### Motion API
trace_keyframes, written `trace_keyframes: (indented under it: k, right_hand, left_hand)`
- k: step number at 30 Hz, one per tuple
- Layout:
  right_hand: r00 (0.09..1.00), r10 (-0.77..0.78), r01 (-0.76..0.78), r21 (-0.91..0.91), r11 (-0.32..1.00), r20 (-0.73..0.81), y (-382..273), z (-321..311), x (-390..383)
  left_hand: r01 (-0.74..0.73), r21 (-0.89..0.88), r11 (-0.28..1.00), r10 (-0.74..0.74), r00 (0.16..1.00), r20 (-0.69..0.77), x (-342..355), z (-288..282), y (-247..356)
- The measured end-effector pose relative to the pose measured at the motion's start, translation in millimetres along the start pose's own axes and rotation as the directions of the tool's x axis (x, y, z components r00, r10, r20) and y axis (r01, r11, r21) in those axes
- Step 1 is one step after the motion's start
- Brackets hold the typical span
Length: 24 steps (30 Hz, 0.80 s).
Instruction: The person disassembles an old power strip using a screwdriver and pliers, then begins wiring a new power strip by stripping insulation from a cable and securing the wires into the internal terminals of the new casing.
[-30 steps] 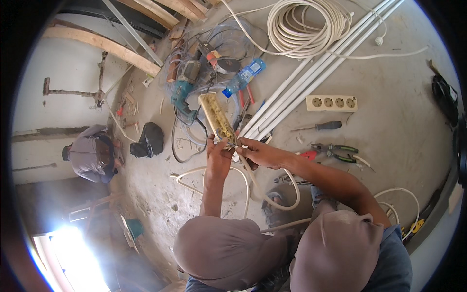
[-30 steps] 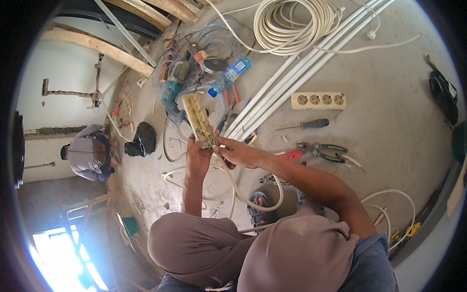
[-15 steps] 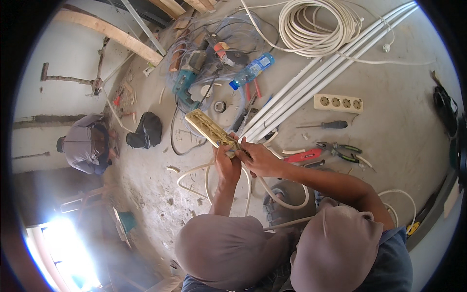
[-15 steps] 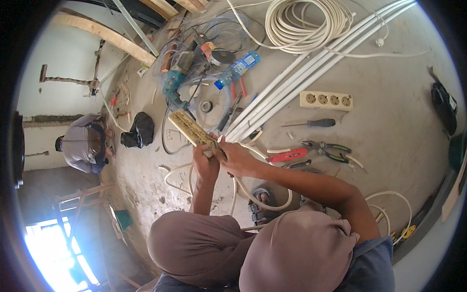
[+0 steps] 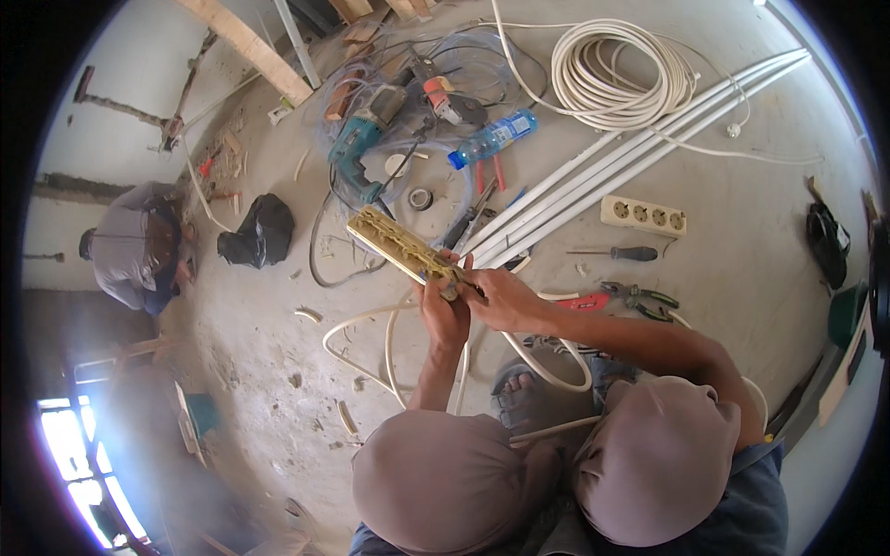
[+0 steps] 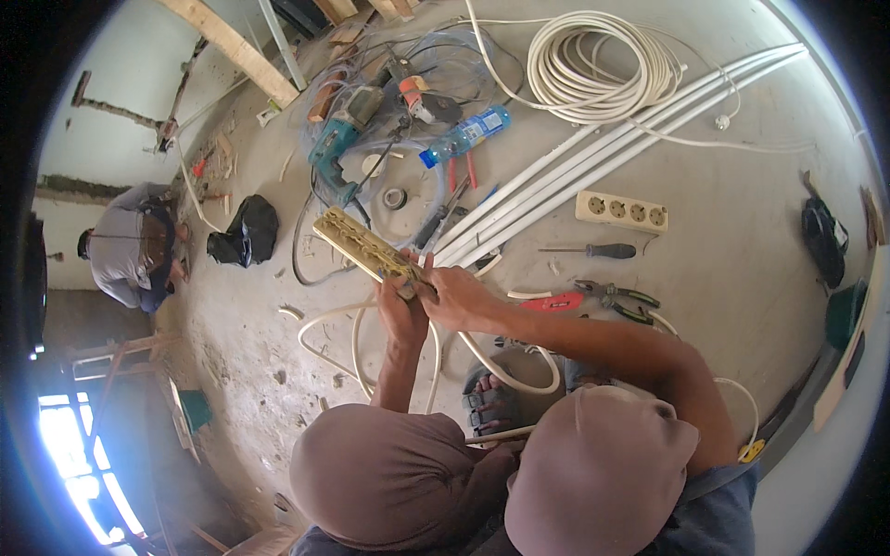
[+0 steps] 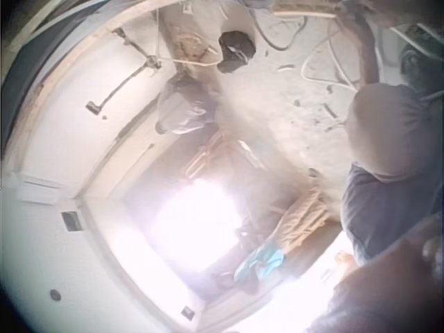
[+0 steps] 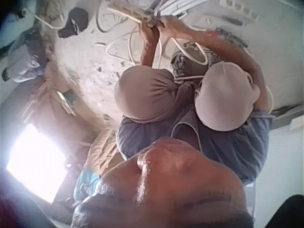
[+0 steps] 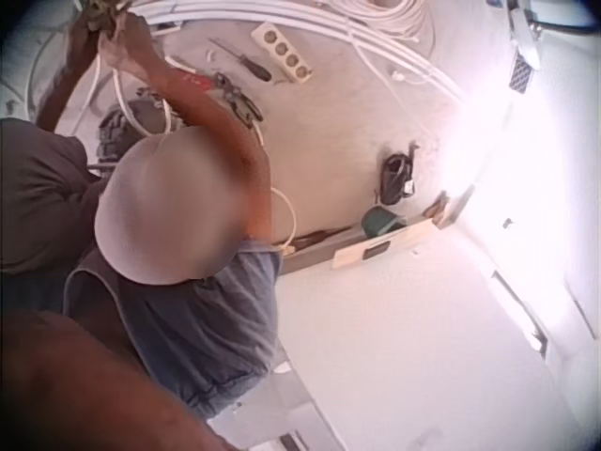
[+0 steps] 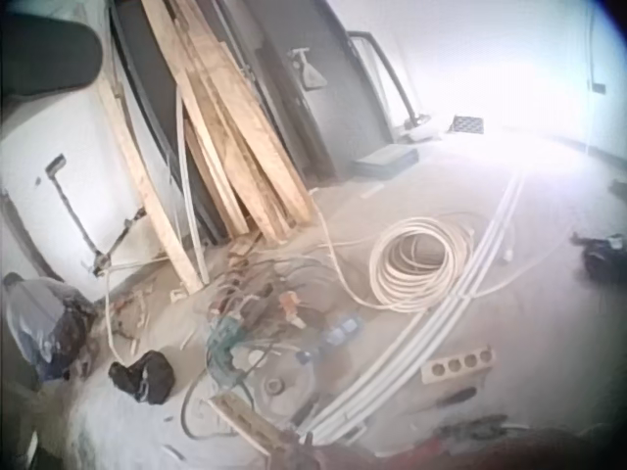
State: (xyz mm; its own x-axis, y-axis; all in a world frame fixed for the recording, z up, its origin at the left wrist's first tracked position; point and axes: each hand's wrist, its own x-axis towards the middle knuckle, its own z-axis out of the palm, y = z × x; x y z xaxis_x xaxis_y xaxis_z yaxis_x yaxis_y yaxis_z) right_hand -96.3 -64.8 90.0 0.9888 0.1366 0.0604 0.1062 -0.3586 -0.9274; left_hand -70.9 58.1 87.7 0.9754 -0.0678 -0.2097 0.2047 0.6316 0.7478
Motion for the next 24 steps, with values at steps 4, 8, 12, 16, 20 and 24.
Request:
trace_keyframes:
  k: [4,8,12,16,20,24]
  right_hand:
    - [0.962,0.247,-0.270,0.299,0.915,0.113,-17.2,-9.7,-7.8]
    - [0.888,0.389,-0.448,0.643,0.621,0.243,-31.5,1.4,-17.4]
    - [0.927,0.299,-0.365,0.723,0.587,0.225,-32.6,-0.7,-36.2]
    - [0.914,0.281,-0.407,0.681,0.609,0.294,-33.9,-7.3,-40.2]
    - [0.938,0.232,-0.340,0.557,0.757,0.257,-31.5,-8.2,-31.9]
    - [0.987,0.094,-0.139,0.406,0.903,0.130,-27.7,-0.3,-28.9]
  left_hand:
    - [0.003,-0.061,0.998,-0.001,0.999,0.038,1.3,4.5,-3.6]
    - [-0.010,-0.123,0.992,0.029,0.987,0.156,4.1,2.3,8.1]
    - [0.049,-0.137,0.989,-0.017,0.973,0.230,3.5,15.3,16.3]
    - [0.132,-0.245,0.960,-0.048,0.946,0.320,3.9,10.1,18.1]
    - [0.114,-0.219,0.969,-0.045,0.954,0.298,-0.7,15.8,24.6]
    - [0.093,-0.207,0.974,-0.029,0.956,0.292,0.6,5.0,23.5]
